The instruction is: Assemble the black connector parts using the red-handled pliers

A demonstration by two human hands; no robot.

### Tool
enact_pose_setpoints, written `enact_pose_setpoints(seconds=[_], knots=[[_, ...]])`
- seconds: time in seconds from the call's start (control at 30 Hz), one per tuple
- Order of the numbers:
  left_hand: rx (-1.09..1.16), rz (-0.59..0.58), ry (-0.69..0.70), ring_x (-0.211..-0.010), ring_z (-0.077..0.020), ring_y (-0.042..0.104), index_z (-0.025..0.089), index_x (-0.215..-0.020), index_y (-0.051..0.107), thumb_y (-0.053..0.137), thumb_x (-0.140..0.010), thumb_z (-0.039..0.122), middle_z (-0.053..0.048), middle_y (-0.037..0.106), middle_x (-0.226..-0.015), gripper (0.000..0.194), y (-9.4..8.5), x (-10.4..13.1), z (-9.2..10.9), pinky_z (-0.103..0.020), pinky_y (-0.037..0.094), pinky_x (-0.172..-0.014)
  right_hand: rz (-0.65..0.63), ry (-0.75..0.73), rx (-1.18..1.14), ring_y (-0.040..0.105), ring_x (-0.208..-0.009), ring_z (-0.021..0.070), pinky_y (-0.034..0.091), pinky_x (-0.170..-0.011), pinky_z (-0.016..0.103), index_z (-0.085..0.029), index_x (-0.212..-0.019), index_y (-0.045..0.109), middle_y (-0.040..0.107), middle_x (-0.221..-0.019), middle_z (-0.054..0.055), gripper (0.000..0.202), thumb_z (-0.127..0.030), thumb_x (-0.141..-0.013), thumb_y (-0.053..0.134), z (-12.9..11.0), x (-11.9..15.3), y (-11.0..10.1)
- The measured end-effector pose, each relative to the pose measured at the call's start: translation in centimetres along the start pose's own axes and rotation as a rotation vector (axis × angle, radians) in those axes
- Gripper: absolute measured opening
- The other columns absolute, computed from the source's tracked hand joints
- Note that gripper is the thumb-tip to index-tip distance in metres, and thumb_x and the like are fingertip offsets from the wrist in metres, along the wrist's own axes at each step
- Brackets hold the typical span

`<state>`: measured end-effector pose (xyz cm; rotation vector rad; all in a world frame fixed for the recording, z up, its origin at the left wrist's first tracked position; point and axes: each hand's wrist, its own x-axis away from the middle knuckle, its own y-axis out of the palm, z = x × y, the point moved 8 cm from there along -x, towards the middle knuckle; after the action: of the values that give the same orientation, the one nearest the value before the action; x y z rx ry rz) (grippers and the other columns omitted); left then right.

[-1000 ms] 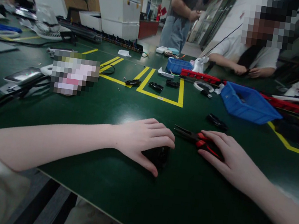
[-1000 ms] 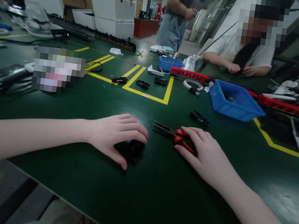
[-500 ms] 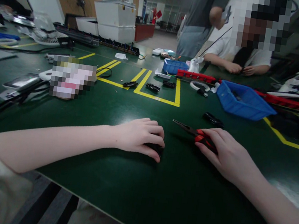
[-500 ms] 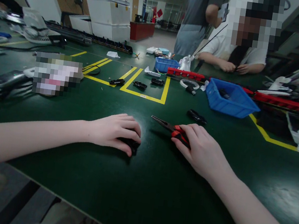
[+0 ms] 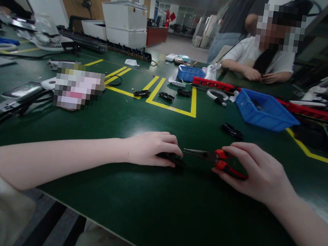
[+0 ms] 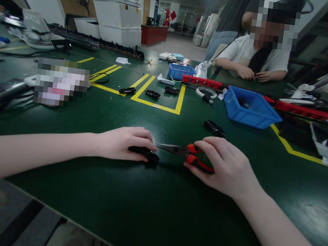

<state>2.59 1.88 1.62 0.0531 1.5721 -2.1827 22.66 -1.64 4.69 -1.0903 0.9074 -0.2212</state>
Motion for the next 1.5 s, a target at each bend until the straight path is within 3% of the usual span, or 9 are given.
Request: enact_pose_setpoints(seconds=[0.17, 0.27, 0.6, 0.77, 0.87, 1.1, 1.5], knots=[[-0.091, 0.033, 0.001, -0.095, -0.0207, 0.061, 0.018, -0.113, 0.070, 0.065, -0.095, 0.036, -0.009, 0.065, -0.107, 0.026, -0.4, -0.1, 0.1, -0.032, 0.045, -0.082, 0.003, -0.092, 0.001, 0.070, -0.090, 0.0268, 0.060, -0.070, 0.040, -0.020, -0.117, 0.061, 0.068, -0.107, 0.012, 0.039, -0.043, -0.086, 0.069, -0.3, 0.1, 0.7], [-0.115, 0.039, -0.017, -0.095, -0.0202, 0.059, 0.018, -0.108, 0.070, 0.068, -0.093, 0.037, -0.007, 0.066, -0.104, 0.025, -0.5, -0.2, 0.0, -0.031, 0.042, -0.081, -0.015, -0.031, -0.083, 0.070, -0.089, 0.0253, 0.061, -0.071, 0.038, -0.024, -0.119, 0.059, 0.067, -0.108, 0.011, 0.037, -0.042, -0.088, 0.067, -0.2, -0.1, 1.0], [0.046, 0.071, -0.068, -0.094, -0.0184, 0.061, 0.016, -0.101, 0.066, 0.072, -0.088, 0.029, -0.004, 0.065, -0.099, 0.019, -0.6, -0.1, -0.4, -0.029, 0.045, -0.080, -0.027, -0.023, -0.132, 0.071, -0.090, 0.0273, 0.060, -0.073, 0.041, -0.021, -0.119, 0.057, 0.069, -0.106, 0.013, 0.038, -0.041, -0.088, 0.068, -0.6, -0.3, 1.1], [0.124, 0.054, -0.108, -0.097, -0.0173, 0.064, 0.016, -0.104, 0.062, 0.069, -0.088, 0.024, -0.006, 0.065, -0.115, 0.019, -0.4, 0.0, -0.6, -0.027, 0.049, -0.078, -0.023, -0.008, -0.168, 0.071, -0.091, 0.0273, 0.060, -0.074, 0.041, -0.023, -0.121, 0.056, 0.069, -0.107, 0.012, 0.038, -0.041, -0.088, 0.067, -0.7, -0.2, 1.2], [0.089, 0.036, -0.159, -0.096, -0.0183, 0.065, 0.018, -0.108, 0.060, 0.070, -0.088, 0.022, -0.005, 0.067, -0.112, 0.023, -0.3, 0.1, -0.8, -0.028, 0.049, -0.077, -0.024, -0.009, -0.165, 0.071, -0.093, 0.0275, 0.061, -0.076, 0.041, -0.023, -0.122, 0.055, 0.069, -0.108, 0.012, 0.039, -0.040, -0.088, 0.067, -0.8, -0.3, 1.1], [-0.020, 0.008, -0.175, -0.092, -0.0202, 0.065, 0.019, -0.111, 0.059, 0.070, -0.090, 0.027, -0.004, 0.068, -0.101, 0.026, -0.3, -0.2, -0.8, -0.030, 0.047, -0.077, -0.011, -0.027, -0.156, 0.071, -0.089, 0.0254, 0.061, -0.073, 0.038, -0.022, -0.120, 0.056, 0.070, -0.104, 0.011, 0.038, -0.040, -0.088, 0.067, -0.9, -0.3, 0.9], [0.084, 0.021, -0.153, -0.089, -0.0177, 0.067, 0.020, -0.113, 0.055, 0.070, -0.092, 0.041, -0.003, 0.068, -0.103, 0.033, 0.0, 0.1, -0.9, -0.024, 0.047, -0.070, -0.018, -0.061, -0.111, 0.069, -0.085, 0.0209, 0.060, -0.071, 0.033, -0.019, -0.119, 0.056, 0.069, -0.102, 0.011, 0.039, -0.041, -0.089, 0.066, -1.6, -0.6, 0.8]])
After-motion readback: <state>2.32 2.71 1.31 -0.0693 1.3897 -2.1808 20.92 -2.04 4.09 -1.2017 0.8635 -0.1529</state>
